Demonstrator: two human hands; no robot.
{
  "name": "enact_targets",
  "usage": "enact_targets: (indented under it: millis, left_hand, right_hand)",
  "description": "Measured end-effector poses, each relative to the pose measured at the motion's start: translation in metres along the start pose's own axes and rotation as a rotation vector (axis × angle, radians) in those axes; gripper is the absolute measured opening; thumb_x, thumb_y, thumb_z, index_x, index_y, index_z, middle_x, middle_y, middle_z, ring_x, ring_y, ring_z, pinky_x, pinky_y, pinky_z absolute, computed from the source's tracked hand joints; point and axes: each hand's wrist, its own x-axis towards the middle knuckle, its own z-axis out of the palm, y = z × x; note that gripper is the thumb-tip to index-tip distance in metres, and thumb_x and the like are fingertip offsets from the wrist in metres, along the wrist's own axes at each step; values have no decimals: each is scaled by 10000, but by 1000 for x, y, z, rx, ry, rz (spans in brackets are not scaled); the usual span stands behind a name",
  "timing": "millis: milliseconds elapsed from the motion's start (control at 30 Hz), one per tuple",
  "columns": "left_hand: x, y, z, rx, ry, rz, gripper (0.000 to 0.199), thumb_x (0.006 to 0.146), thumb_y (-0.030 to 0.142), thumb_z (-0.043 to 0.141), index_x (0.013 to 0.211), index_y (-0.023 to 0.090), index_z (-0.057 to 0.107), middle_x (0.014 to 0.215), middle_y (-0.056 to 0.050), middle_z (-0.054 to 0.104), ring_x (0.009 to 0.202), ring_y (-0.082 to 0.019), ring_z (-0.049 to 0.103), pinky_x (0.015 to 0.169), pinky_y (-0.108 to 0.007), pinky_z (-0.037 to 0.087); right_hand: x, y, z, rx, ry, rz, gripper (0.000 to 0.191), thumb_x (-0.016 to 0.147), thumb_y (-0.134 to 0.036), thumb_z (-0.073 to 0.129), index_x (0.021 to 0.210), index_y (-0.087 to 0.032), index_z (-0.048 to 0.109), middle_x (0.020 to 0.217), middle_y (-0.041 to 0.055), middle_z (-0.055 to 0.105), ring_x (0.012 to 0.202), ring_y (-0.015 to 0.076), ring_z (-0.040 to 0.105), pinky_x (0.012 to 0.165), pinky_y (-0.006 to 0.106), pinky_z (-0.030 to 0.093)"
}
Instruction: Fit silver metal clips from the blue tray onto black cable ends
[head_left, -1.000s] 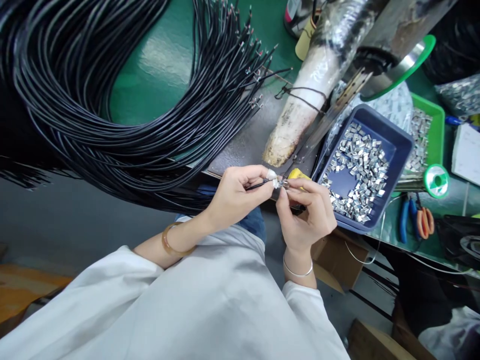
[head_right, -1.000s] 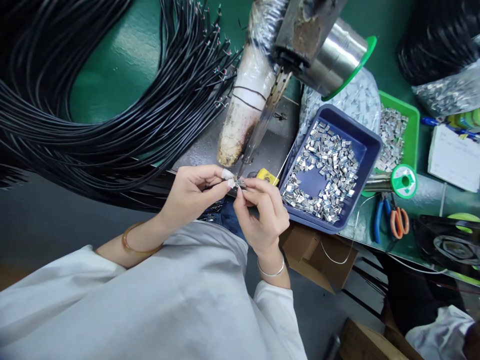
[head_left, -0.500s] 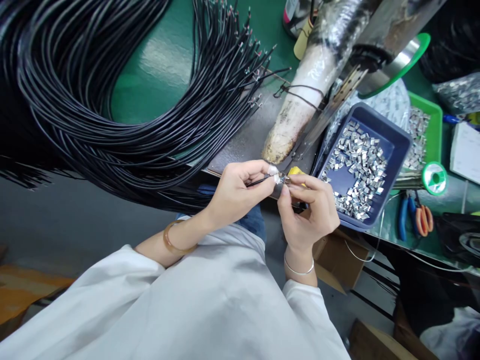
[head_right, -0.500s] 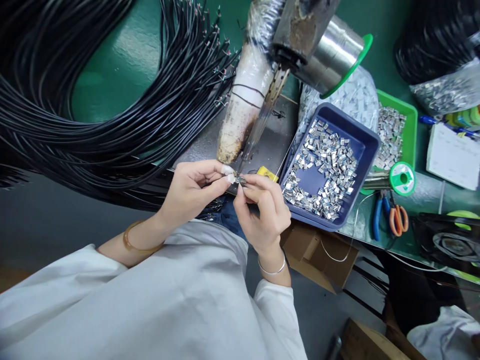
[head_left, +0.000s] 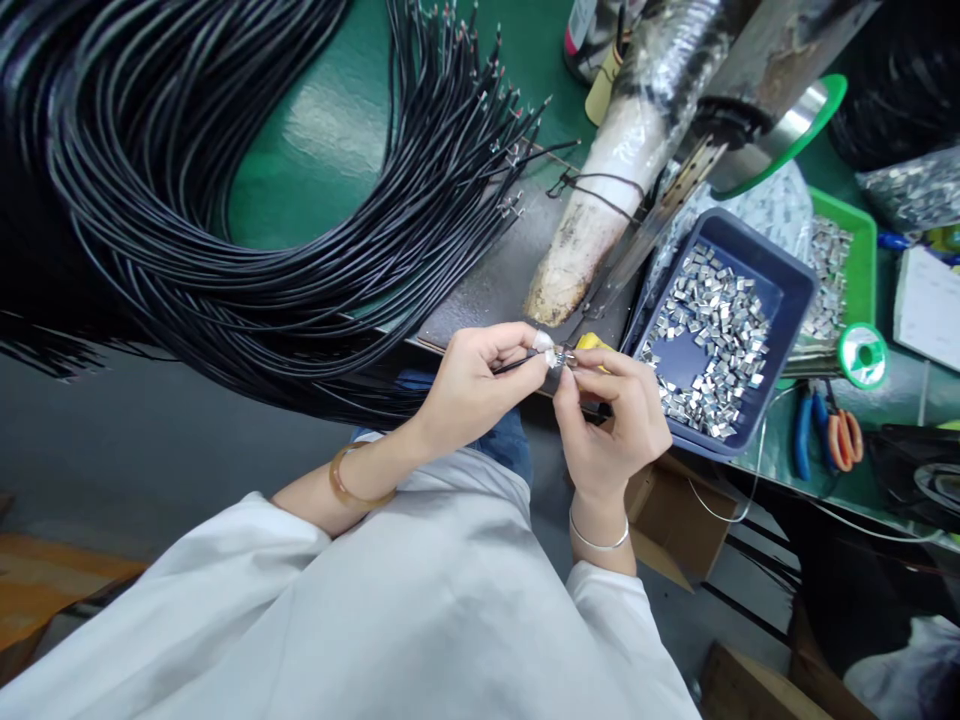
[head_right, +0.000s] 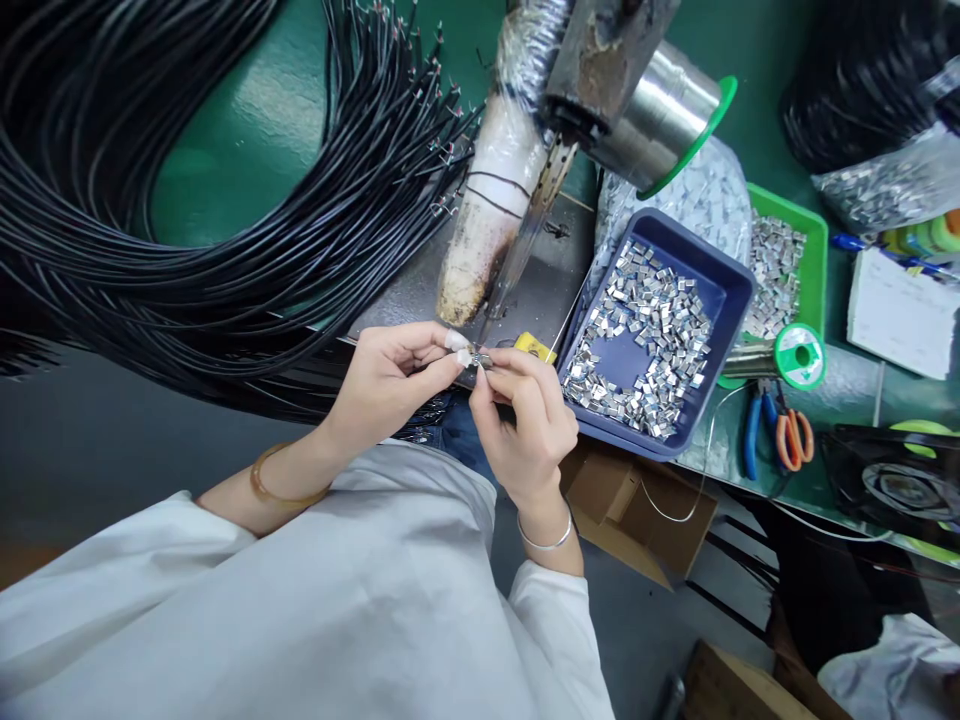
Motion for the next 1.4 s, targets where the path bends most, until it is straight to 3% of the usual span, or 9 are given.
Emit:
enact_targets:
  millis: [267,400,533,700,867,1000,1100,1233,1400]
  left_hand:
    - [-14,2,-16,232,-307,86,97,840,119,634,774,140,702,542,86,324,517,-62,259,492,-228,231]
    - [-22,6,-40,394,-555,143,102,876,179,697,828,140,778,670,7,654,600,-92,550,590,-232,428]
    - [-19,15,-72,513,-168,371,210,830,314,815,1005,205,779,985,-51,777,935,-199,703,868,-329,553]
    - [17,10,-114,1149,363,420,838,736,657,809,1364,130,639,1310,-176,660,1236,-367,582,1132,-572,386]
    - [54,-3,-133,1333,368,-42,920,684,801,744,1270,96,672,1103,-164,728,1123,-381,646,1038,-529,437]
    - [35,25,-140,1182,442,-38,693,757,675,777,1115,82,748,814,-42,702,1087,-296,668,974,-370,394]
    - [2,45,-153,991,295,116,417,864,441,769,1192,183,764,668,45,617,939,-164,663,723,-267,322]
    - [-29,30,-172,1078,141,206,362,888,384,742,1231,273,758,773,74,699,823,-125,624,627,-289,241]
    - [-35,2,-172,1128,378,321,324,865,540,716,1081,316,806,888,40,802,755,-181,651,683,-287,364]
  right_hand:
    - [-10,1,-20,237,51,66,174,884,-102,676,993,-228,625,773,-35,737,653,137,735,572,261,606]
    - [-11,1,-37,4,-206,48,130,878,-139,709,912,-238,631,718,-51,728,567,102,684,556,225,554]
    - [-11,8,-34,-88,-310,51,86,927,-146,651,942,-230,634,931,5,792,848,130,775,762,229,604]
    - [-12,21,-26,40,46,268,30,936,-231,664,948,-222,639,794,-38,739,645,121,745,578,226,597]
    - [6,7,-34,50,542,-26,24,880,-294,736,877,-293,712,564,-81,473,367,89,423,338,283,283]
    - [16,-8,-49,-47,722,-118,91,849,-315,754,925,-364,750,640,-48,491,385,105,304,386,362,326]
    - [14,-8,-66,-141,557,-22,158,875,-302,698,1032,-308,720,840,-14,633,409,118,471,430,371,419]
    - [11,15,-91,-311,-68,324,173,956,-283,581,1120,-248,626,770,-16,705,609,179,701,594,327,508]
    - [16,68,-104,-492,-182,458,168,878,-382,652,860,-227,589,727,13,702,630,185,661,675,333,497]
